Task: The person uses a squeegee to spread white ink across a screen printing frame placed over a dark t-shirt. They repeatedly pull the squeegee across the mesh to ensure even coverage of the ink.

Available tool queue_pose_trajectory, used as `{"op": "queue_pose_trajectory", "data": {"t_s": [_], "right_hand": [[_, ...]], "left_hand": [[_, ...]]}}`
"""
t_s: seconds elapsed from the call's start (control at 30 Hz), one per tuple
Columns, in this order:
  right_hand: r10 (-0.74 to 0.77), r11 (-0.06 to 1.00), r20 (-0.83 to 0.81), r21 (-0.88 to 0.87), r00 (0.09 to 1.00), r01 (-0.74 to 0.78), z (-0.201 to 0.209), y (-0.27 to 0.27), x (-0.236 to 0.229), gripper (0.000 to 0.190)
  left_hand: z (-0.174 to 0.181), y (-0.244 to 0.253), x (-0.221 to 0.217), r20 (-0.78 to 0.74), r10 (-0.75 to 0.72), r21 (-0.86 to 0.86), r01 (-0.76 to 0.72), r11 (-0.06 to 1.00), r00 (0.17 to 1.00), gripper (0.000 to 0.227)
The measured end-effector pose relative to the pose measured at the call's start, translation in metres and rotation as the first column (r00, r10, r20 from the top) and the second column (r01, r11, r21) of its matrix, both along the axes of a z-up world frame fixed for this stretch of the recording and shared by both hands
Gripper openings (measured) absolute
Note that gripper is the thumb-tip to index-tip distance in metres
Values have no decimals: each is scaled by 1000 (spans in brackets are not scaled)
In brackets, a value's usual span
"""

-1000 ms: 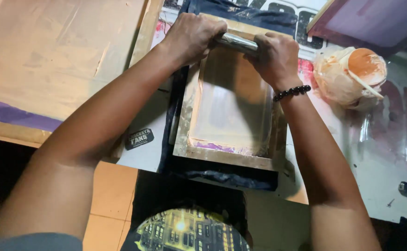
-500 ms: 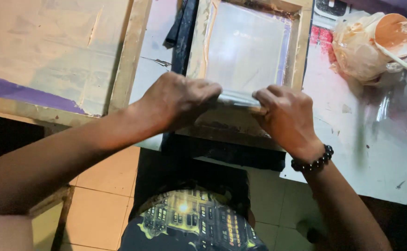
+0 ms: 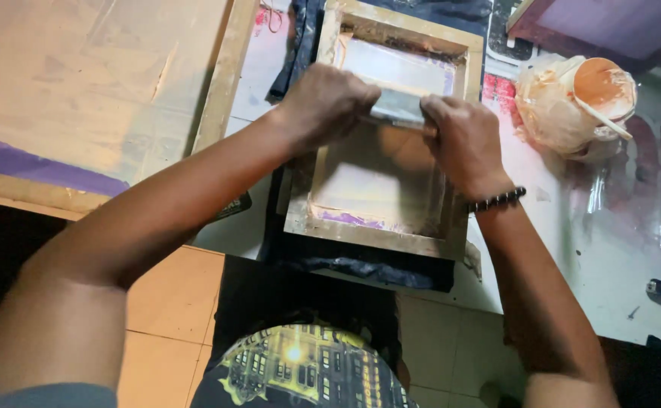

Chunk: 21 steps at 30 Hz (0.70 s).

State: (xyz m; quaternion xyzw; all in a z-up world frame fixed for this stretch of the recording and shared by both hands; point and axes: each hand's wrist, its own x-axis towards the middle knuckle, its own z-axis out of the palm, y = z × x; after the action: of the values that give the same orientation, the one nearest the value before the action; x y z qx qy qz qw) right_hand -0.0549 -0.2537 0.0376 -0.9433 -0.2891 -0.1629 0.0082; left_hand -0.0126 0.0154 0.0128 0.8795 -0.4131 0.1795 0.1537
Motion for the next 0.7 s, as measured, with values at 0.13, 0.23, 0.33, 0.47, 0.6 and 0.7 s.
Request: {"op": "queue_pose_trajectory", "data": {"t_s": [0.13,0.23,0.33,0.47,0.6,0.7], "right_hand": [[65,998,-148,4,987,-66,46,1,-45,18],[26,1000,-301,2,953,-26,59,-7,-30,25],[-22,999,-122,-30,992,19,48,-19,30,12],[-49,998,70,-36,996,52,10,-29,98,25],[-67,995,125,-68,990,76,-9,-31,104,39],[16,1000,125,7,992,-17,7,-19,66,21]], "left_hand": [[65,9,-52,-201,-19,247,70,967,979,12],[82,5,-38,-274,3,341,94,935,962,21],[64,-6,23,121,27,262,-58,963,992,9],[29,-21,91,138,72,52,-80,995,988,20],[23,-16,83,66,55,128,-63,990,996,32],[34,-13,51,-33,70,150,-64,987,997,27]]}}
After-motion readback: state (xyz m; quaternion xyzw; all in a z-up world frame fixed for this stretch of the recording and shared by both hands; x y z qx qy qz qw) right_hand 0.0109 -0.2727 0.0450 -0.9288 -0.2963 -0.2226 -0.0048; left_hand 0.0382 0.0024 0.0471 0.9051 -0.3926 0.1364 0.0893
